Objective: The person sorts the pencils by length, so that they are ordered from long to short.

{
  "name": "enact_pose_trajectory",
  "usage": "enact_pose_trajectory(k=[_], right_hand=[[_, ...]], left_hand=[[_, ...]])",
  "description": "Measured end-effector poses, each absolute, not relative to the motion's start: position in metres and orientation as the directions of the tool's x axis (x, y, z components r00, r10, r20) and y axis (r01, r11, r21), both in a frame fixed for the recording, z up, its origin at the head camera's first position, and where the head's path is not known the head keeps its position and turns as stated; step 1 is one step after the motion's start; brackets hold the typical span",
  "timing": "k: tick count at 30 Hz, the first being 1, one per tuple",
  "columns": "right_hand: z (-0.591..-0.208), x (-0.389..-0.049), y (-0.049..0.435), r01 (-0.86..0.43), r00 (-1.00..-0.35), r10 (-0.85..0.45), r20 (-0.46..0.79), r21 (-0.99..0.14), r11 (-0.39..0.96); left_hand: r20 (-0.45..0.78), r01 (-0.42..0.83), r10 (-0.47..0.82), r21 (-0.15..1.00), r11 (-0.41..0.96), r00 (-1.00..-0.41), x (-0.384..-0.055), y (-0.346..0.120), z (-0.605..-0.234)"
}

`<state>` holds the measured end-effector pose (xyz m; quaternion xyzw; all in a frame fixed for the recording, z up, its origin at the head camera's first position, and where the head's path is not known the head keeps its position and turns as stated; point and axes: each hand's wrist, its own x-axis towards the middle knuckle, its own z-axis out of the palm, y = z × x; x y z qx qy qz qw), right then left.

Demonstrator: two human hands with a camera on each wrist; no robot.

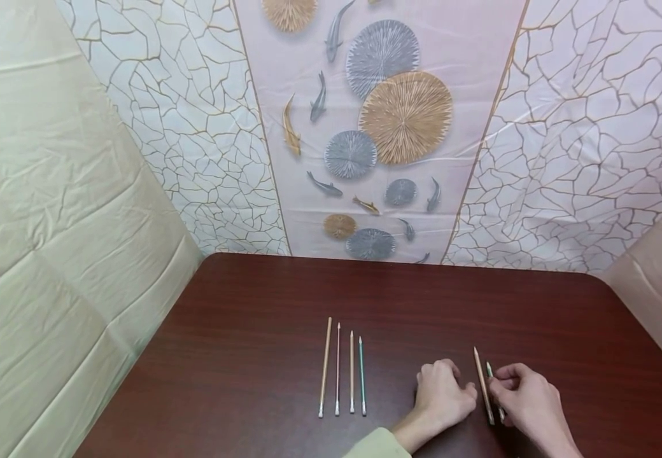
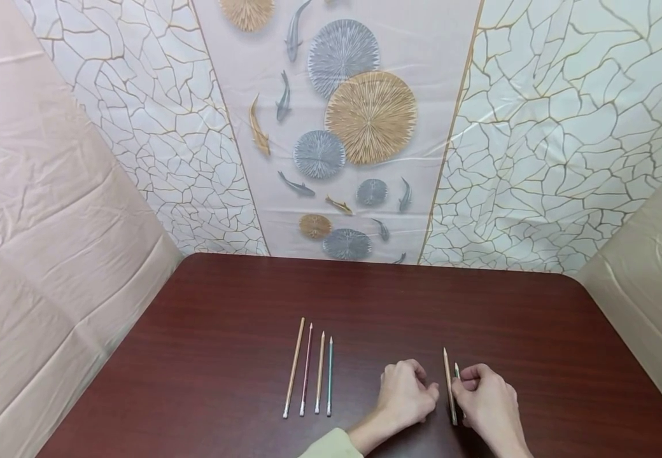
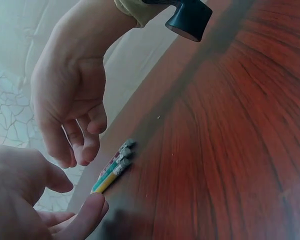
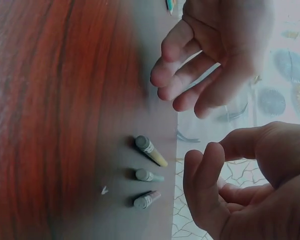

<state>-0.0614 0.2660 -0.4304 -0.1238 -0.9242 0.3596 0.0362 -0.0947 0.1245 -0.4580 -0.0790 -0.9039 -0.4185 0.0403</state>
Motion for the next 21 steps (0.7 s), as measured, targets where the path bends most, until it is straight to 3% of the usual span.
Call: enact_pose_trajectory(k=[21], right_hand=[[-0.441, -0.057, 0.277, 0.207, -0.967, 0.252, -0.035, -0.685, 0.698]], left_hand=[[0.144, 0.172, 0.098, 0.716, 0.676, -0.985, -0.092, 0.152, -0.467]])
